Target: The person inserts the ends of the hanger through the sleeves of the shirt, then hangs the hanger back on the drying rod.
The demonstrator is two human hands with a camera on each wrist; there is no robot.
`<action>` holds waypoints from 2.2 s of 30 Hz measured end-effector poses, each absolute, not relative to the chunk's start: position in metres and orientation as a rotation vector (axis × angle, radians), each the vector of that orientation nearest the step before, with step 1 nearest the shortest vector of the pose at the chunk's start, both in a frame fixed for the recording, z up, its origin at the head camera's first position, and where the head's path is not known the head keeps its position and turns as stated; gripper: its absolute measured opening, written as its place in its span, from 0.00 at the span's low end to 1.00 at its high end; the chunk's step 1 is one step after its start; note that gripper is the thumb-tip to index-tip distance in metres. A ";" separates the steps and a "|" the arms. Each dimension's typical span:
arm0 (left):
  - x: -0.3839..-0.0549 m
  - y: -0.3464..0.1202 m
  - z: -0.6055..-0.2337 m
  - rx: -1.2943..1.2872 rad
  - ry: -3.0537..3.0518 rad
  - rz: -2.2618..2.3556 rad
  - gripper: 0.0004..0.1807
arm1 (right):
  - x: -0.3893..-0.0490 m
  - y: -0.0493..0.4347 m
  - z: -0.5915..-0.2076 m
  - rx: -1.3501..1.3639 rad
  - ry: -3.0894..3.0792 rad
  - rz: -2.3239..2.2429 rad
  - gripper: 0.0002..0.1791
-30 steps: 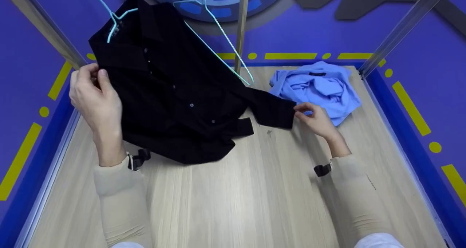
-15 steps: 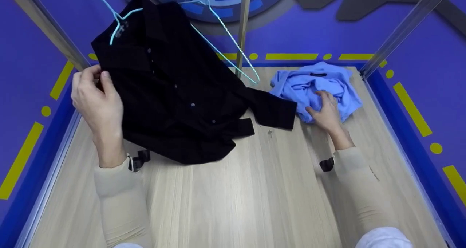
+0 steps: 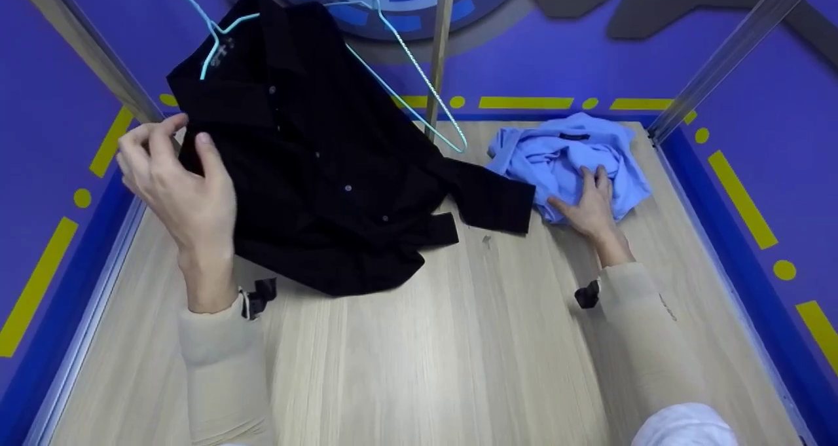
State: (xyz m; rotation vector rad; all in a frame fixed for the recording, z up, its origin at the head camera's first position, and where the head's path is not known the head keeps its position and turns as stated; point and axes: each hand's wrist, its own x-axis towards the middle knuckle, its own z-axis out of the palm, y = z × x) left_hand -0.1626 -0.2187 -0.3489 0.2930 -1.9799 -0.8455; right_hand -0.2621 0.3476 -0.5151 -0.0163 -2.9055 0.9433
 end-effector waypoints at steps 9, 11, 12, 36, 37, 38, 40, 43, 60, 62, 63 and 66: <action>-0.157 -0.187 -0.363 0.003 -1.854 -0.856 0.08 | -0.267 0.347 -0.516 -0.137 -3.031 0.865 0.65; -0.157 -0.178 -0.369 -0.043 -1.853 -0.867 0.07 | -0.269 0.346 -0.515 -0.155 -3.080 0.826 0.65; -0.156 -0.174 -0.373 -0.066 -1.858 -0.870 0.07 | -0.269 0.346 -0.514 -0.155 -3.106 0.798 0.64; -0.161 -0.098 -0.454 -0.518 -2.569 -0.927 0.11 | -0.257 0.340 -0.502 0.022 -3.384 0.459 0.44; -0.160 -0.096 -0.456 -0.525 -2.600 -0.920 0.11 | -0.256 0.340 -0.502 0.029 -3.384 0.453 0.44; -0.160 -0.095 -0.457 -0.533 -2.626 -0.915 0.11 | -0.255 0.339 -0.502 0.031 -3.384 0.446 0.44; -0.159 -0.093 -0.460 -0.549 -2.672 -0.907 0.11 | -0.252 0.337 -0.502 0.038 -3.382 0.434 0.44; -0.159 -0.091 -0.462 -0.571 -2.723 -0.890 0.12 | -0.248 0.332 -0.502 0.056 -3.373 0.420 0.44; -0.160 -0.079 -0.473 -0.660 -2.801 -0.917 0.12 | -0.223 0.300 -0.504 0.286 -3.279 0.385 0.39; -0.160 -0.077 -0.474 -0.667 -2.809 -0.921 0.12 | -0.221 0.296 -0.505 0.289 -3.277 0.385 0.39; -0.161 -0.076 -0.475 -0.669 -2.813 -0.926 0.12 | -0.219 0.294 -0.506 0.290 -3.276 0.388 0.39; -0.162 -0.075 -0.477 -0.678 -2.819 -0.948 0.13 | -0.217 0.287 -0.508 0.315 -3.266 0.399 0.40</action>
